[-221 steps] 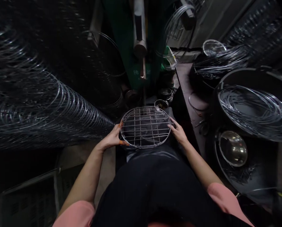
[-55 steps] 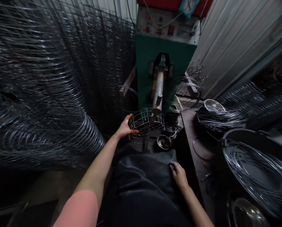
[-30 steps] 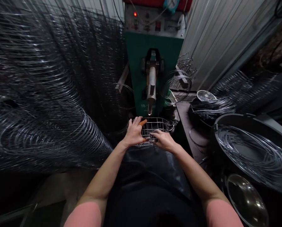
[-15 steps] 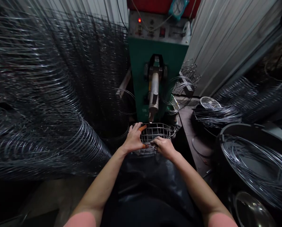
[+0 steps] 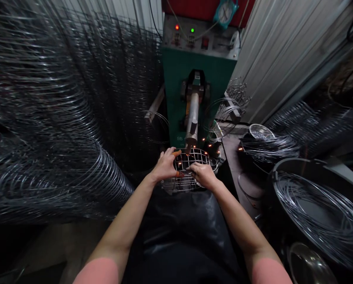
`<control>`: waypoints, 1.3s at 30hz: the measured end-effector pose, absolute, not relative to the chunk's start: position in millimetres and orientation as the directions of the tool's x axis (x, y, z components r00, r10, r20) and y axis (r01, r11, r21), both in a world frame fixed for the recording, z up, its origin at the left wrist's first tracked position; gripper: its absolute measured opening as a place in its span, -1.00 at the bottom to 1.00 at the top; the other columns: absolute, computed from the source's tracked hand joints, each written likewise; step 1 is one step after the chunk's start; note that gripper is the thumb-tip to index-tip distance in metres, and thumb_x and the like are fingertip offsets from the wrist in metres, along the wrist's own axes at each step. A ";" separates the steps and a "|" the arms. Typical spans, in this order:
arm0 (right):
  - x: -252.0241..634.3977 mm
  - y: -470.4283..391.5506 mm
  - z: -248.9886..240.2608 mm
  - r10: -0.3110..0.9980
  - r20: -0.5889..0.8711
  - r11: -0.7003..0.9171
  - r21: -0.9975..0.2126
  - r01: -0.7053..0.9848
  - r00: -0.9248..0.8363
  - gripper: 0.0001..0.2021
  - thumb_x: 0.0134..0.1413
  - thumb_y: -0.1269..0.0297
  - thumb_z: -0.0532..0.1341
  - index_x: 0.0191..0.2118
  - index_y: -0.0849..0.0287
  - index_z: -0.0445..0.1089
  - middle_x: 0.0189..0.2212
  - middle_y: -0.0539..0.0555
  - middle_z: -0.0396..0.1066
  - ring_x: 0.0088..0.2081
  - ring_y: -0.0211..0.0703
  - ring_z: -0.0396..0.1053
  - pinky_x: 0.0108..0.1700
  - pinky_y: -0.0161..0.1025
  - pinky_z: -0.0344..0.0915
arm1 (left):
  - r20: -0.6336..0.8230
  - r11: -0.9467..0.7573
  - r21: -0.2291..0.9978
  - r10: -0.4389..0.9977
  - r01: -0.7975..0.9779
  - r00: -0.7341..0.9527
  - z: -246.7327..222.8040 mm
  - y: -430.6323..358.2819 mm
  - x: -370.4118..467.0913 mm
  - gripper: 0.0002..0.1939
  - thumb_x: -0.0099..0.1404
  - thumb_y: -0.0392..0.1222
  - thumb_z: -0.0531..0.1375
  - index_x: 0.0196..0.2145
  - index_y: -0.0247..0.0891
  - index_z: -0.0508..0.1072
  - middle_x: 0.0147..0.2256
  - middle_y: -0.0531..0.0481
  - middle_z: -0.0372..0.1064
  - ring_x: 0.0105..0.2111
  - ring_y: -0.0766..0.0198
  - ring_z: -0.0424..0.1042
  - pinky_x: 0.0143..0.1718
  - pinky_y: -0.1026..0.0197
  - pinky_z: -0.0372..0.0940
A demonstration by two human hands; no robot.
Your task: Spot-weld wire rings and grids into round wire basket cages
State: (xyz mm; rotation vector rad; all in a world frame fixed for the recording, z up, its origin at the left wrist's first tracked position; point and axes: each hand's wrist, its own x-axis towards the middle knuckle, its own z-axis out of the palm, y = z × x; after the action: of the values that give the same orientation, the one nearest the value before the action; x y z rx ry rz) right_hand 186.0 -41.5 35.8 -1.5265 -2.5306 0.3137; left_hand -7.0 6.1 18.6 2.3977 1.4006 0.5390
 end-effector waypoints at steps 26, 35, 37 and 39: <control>231.0 -142.4 -105.5 0.966 0.063 -0.050 -0.906 0.419 0.252 -0.69 0.08 0.11 0.05 -0.18 0.17 0.39 -0.24 0.17 0.46 -0.18 -0.03 0.41 -0.11 -0.11 0.32 | 0.186 -0.321 0.459 0.946 0.828 0.264 21.0 49.6 1.8 -0.06 -0.21 0.04 0.42 0.12 -0.28 0.24 0.16 -0.29 0.06 0.17 -0.14 0.06 0.12 -0.15 0.07; 254.1 -159.8 -105.8 0.823 -0.294 -0.141 -0.935 -0.326 0.487 -0.70 -0.15 0.14 0.26 -0.24 0.12 0.34 -0.47 -0.03 0.35 -0.47 -0.24 0.34 -0.50 -0.33 0.27 | 0.118 -0.326 0.518 0.943 0.791 0.312 17.5 50.2 -12.7 0.15 -0.22 0.13 0.41 0.24 -0.22 0.01 0.28 -0.38 -0.21 0.26 -0.26 -0.19 0.15 -0.39 -0.25; 264.4 -152.5 -99.3 0.824 -0.378 -0.137 -0.855 -0.500 0.422 -0.73 -0.21 0.20 0.29 -0.30 0.13 0.35 -0.52 -0.06 0.32 -0.51 -0.26 0.31 -0.52 -0.33 0.27 | 0.095 -0.307 0.570 0.946 0.762 0.310 4.2 42.6 -28.3 0.34 -0.28 0.17 0.42 0.29 -0.20 -0.23 0.30 -0.43 -0.39 0.28 -0.29 -0.36 0.11 -0.47 -0.36; 272.6 -147.1 -96.6 0.820 -0.431 -0.157 -0.802 -0.577 0.377 -0.75 -0.24 0.23 0.31 -0.33 0.13 0.36 -0.52 -0.06 0.32 -0.50 -0.26 0.32 -0.50 -0.30 0.29 | 0.054 -0.250 0.637 0.958 0.729 0.282 -15.1 34.4 -42.8 0.44 -0.31 0.16 0.43 0.29 -0.19 -0.41 0.30 -0.46 -0.47 0.28 -0.29 -0.42 0.09 -0.50 -0.36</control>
State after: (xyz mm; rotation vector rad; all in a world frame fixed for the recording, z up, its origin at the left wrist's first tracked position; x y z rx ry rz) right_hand 272.6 -147.1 -96.6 -1.2074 -0.2617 1.2462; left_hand -42.8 34.4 -15.1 2.0584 1.5087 0.6064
